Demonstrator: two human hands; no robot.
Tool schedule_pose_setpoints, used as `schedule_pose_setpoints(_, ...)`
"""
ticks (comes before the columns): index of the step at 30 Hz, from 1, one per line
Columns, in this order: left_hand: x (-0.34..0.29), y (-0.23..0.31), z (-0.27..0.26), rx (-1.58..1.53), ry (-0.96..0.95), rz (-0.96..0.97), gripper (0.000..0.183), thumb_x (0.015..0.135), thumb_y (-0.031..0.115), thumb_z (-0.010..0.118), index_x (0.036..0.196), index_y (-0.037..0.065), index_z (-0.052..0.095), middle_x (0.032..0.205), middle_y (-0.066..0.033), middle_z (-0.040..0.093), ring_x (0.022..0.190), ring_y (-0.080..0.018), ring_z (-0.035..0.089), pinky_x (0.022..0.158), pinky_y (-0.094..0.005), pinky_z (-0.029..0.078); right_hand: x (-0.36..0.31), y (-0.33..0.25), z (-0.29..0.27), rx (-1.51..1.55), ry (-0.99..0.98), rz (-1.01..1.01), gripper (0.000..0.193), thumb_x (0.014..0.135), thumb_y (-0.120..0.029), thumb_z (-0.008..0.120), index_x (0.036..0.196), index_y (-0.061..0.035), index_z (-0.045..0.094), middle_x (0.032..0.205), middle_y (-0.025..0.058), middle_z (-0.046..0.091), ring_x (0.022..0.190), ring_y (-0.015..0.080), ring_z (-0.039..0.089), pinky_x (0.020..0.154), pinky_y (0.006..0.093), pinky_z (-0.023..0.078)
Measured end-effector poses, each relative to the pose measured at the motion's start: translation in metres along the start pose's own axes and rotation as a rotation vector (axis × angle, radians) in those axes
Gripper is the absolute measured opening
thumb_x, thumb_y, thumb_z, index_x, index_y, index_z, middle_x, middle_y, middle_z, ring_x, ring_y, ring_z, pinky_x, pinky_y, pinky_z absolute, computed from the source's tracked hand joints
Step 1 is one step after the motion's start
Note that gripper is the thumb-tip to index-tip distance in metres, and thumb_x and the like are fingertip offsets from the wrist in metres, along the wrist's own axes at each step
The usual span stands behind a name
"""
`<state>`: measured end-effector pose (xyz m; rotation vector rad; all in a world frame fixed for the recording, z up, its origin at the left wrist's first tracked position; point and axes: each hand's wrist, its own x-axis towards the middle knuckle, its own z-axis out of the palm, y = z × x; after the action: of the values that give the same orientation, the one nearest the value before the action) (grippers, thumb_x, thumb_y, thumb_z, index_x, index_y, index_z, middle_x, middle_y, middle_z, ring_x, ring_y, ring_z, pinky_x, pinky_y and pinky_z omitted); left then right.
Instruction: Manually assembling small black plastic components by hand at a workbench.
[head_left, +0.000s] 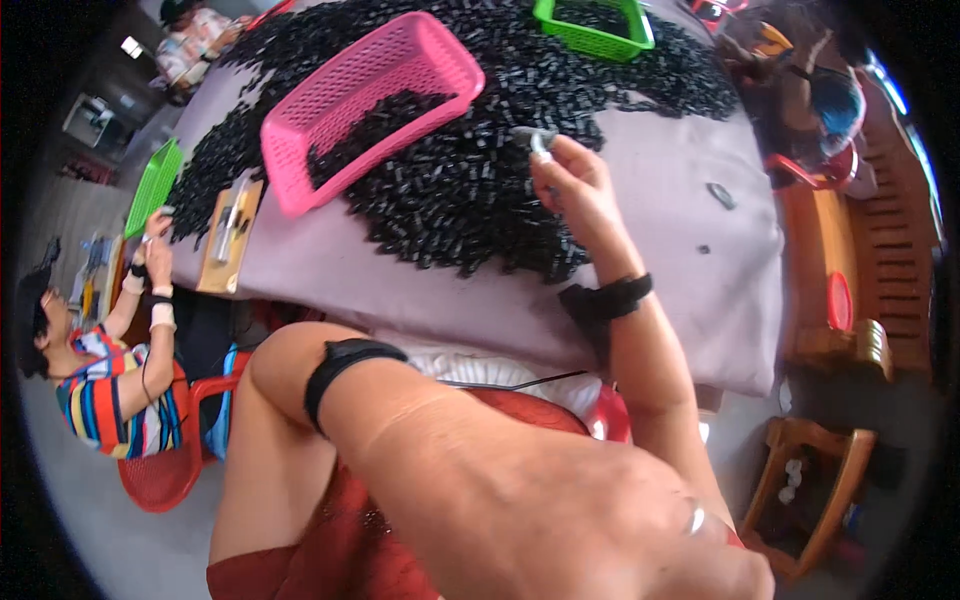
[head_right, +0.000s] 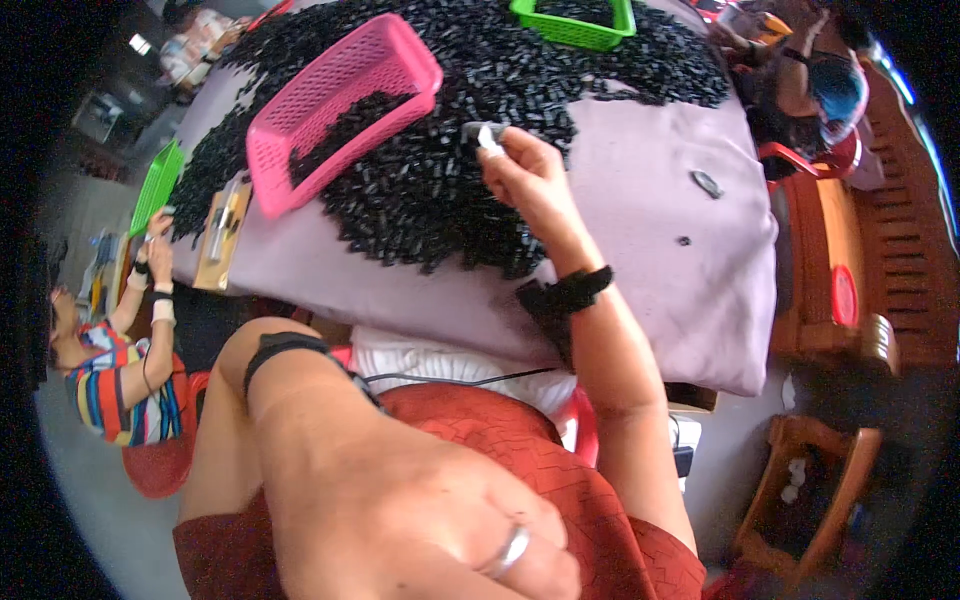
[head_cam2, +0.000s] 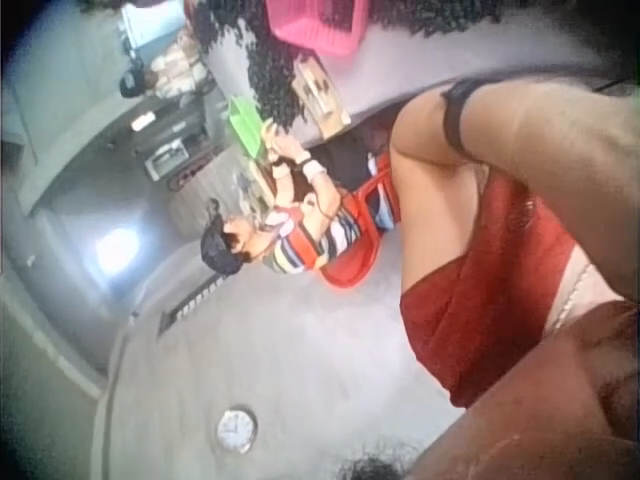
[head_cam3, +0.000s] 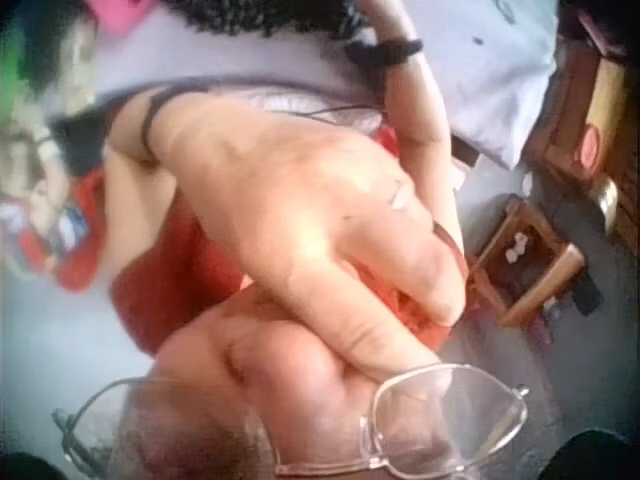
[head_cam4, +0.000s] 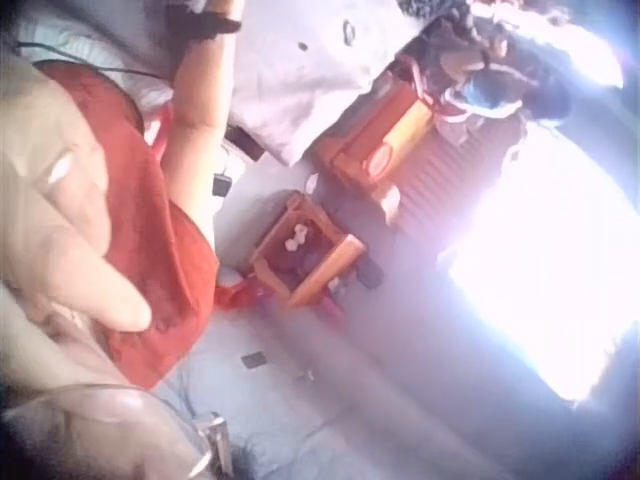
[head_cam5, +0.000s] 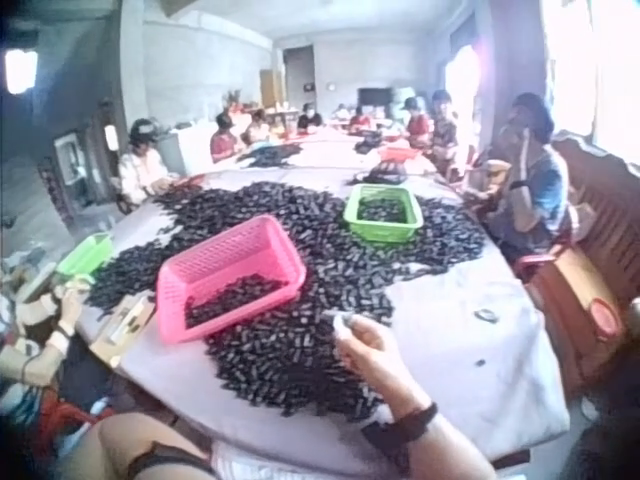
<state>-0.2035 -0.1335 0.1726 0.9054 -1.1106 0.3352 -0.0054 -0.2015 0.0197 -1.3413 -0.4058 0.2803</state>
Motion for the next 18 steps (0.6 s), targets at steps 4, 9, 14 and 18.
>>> schedule_pose_setpoints(4, -0.004, 0.007, 0.007, -0.103, -0.023, 0.015, 0.015, 0.084, -0.001, 0.059, 0.096, -0.007, 0.067, 0.092, -0.0157, 0.063, 0.074, -0.0209, 0.06, 0.06, -0.0293, 0.049, -0.004, -0.006, -0.001, 0.047, 0.014, 0.022, 0.012, 0.091, -0.017, 0.061, 0.095, -0.0057, 0.059, 0.071, -0.0061, 0.051, 0.058, 0.0015, 0.043, 0.049, 0.018, 0.032)
schedule_pose_setpoints(9, 0.008, 0.008, -0.006, 0.396, -0.113, 0.185, 0.018, 0.082, 0.005, 0.059, 0.095, 0.0, 0.069, 0.098, -0.015, 0.065, 0.063, -0.0177, 0.058, 0.056, -0.0277, 0.048, -0.003, -0.001, -0.004, 0.08, -0.027, -0.022, 0.011, 0.091, -0.016, 0.06, 0.095, -0.0052, 0.06, 0.069, -0.0065, 0.049, 0.058, 0.0018, 0.044, 0.05, 0.0186, 0.034)
schedule_pose_setpoints(14, 0.023, 0.045, -0.032, 0.604, -0.438, 0.051, 0.019, 0.086, 0.019, 0.057, 0.099, 0.006, 0.061, 0.087, -0.012, 0.066, 0.064, -0.0217, 0.061, 0.057, -0.0313, 0.051, -0.004, -0.002, 0.0, 0.04, -0.029, -0.02, 0.011, 0.091, -0.017, 0.06, 0.092, -0.0055, 0.059, 0.068, -0.0055, 0.051, 0.058, 0.0023, 0.046, 0.05, 0.0192, 0.036)
schedule_pose_setpoints(18, 0.014, 0.057, -0.031, 0.62, -0.28, -0.091, 0.026, 0.088, 0.022, 0.055, 0.109, 0.007, 0.056, 0.089, -0.0095, 0.064, 0.06, -0.0223, 0.061, 0.055, -0.0329, 0.05, -0.005, -0.001, -0.004, 0.033, -0.03, -0.018, 0.012, 0.091, -0.017, 0.06, 0.093, -0.0055, 0.059, 0.069, -0.0055, 0.052, 0.059, 0.0021, 0.046, 0.05, 0.0189, 0.036)
